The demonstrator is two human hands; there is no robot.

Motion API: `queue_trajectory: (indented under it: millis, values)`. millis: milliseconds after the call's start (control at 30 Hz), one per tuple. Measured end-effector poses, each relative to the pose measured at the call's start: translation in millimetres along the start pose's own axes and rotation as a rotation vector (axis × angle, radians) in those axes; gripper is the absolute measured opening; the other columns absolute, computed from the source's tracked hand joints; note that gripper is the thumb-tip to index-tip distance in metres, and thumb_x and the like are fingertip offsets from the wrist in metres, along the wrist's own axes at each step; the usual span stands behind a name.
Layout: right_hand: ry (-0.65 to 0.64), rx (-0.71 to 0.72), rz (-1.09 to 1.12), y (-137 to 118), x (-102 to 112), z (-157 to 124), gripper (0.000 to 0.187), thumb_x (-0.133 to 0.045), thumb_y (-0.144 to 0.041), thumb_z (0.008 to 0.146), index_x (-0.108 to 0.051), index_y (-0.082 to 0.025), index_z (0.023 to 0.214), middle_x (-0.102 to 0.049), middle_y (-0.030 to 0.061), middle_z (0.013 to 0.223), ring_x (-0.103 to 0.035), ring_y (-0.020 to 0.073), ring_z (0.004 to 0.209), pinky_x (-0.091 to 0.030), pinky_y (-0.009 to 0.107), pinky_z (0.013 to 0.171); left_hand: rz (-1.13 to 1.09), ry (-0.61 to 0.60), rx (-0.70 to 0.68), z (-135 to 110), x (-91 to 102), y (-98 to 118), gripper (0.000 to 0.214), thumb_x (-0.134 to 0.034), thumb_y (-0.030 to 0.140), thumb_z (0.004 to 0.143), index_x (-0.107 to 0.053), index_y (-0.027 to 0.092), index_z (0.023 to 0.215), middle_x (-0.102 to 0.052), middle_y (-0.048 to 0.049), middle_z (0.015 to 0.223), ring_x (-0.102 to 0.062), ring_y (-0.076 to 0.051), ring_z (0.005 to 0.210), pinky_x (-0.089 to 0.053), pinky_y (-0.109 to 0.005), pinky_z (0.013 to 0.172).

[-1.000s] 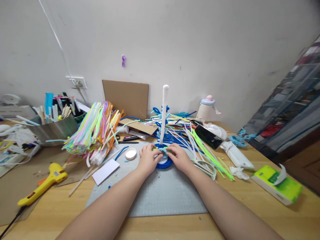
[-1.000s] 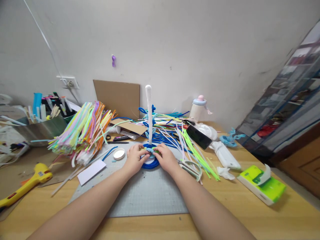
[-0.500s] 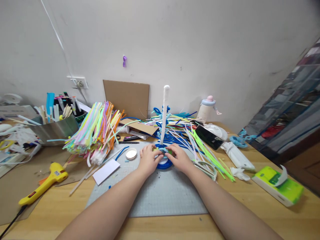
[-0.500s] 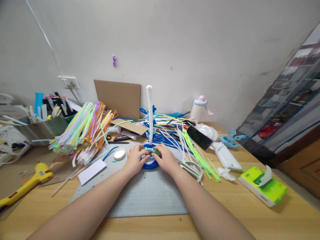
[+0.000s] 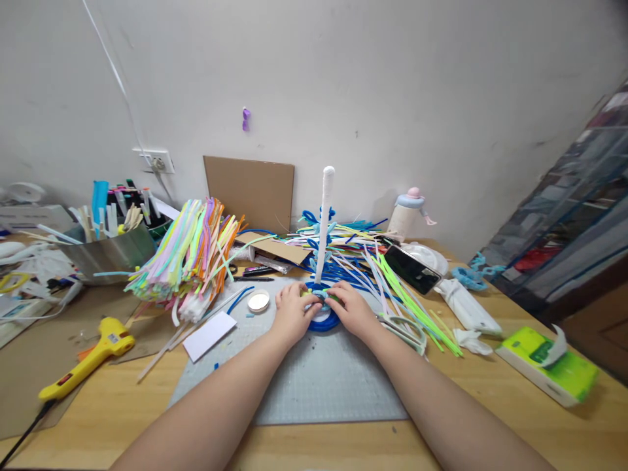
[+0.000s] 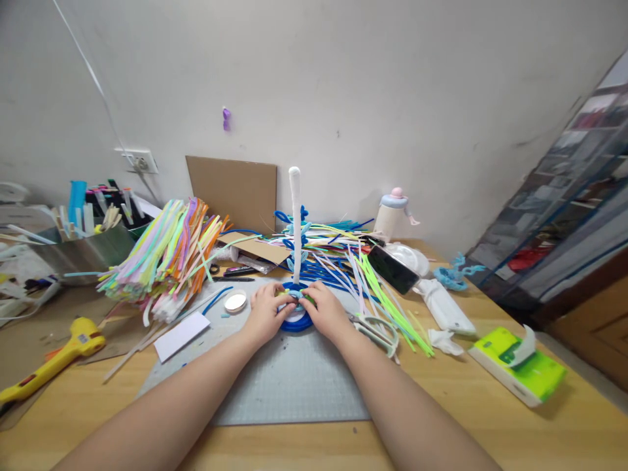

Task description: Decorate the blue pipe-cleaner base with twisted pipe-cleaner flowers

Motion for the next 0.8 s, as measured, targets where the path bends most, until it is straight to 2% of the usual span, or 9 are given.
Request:
queue_trajectory:
  millis: [333, 467, 667, 800]
  values:
    - [-0.012, -0.023, 0.085, 6.7, -4.9, 4.6, 0.020, -0.048, -0.022, 0.087, -0.064, -0.020, 0.099, -0.054, 0.0057, 0.094, -0.054, 0.0194, 0.091, -0.043, 0.034, 0.084, -0.017, 0.001, 0.009, 0.2, -0.2, -0.3, 0.018, -0.054, 0.040, 0.081, -0.068, 0.034, 0.091, -0.049, -0.0030, 0.109, -0.040, -0.022, 0.106, -0.027, -0.041, 0.091]
    - [-0.026, -0.019, 0.075, 6.4, -5.3, 4.7, 0.019, -0.049, -0.023, 0.086, -0.064, -0.020, 0.097, -0.053, 0.0057, 0.093, -0.053, 0.0197, 0.091, -0.043, 0.035, 0.085, -0.021, -0.002, 0.013, 0.0, -0.2, 0.0, 0.018, -0.054, 0.039, 0.081, -0.068, 0.034, 0.091, -0.049, -0.0031, 0.109, -0.039, -0.023, 0.106, -0.026, -0.041, 0.091]
    - [0.040, -0.027, 0.030, 9.9, -5.1, 4.1, 0.019, -0.051, -0.025, 0.084, -0.065, -0.021, 0.097, -0.049, 0.0070, 0.099, -0.050, 0.0218, 0.097, -0.040, 0.039, 0.091, -0.020, -0.017, 0.017, 0.3, 1.4, 0.4, 0.018, -0.054, 0.039, 0.081, -0.068, 0.035, 0.092, -0.049, -0.0030, 0.110, -0.039, -0.023, 0.107, -0.026, -0.041, 0.092]
    - [0.023, -0.031, 0.028, 11.9, -6.5, 3.6, 0.020, -0.051, -0.026, 0.084, -0.064, -0.021, 0.099, -0.049, 0.0074, 0.101, -0.050, 0.0221, 0.098, -0.039, 0.040, 0.092, -0.031, -0.015, 0.014, 0.3, 1.5, 0.2, 0.018, -0.054, 0.038, 0.081, -0.068, 0.035, 0.092, -0.049, -0.0030, 0.110, -0.039, -0.023, 0.108, -0.026, -0.042, 0.092]
Point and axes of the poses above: each hand's wrist, its own z-axis towards the middle knuckle, its own x-axis out of the back of the hand, y = z × x, the point moved 4 cm from there along z, towards the middle knuckle
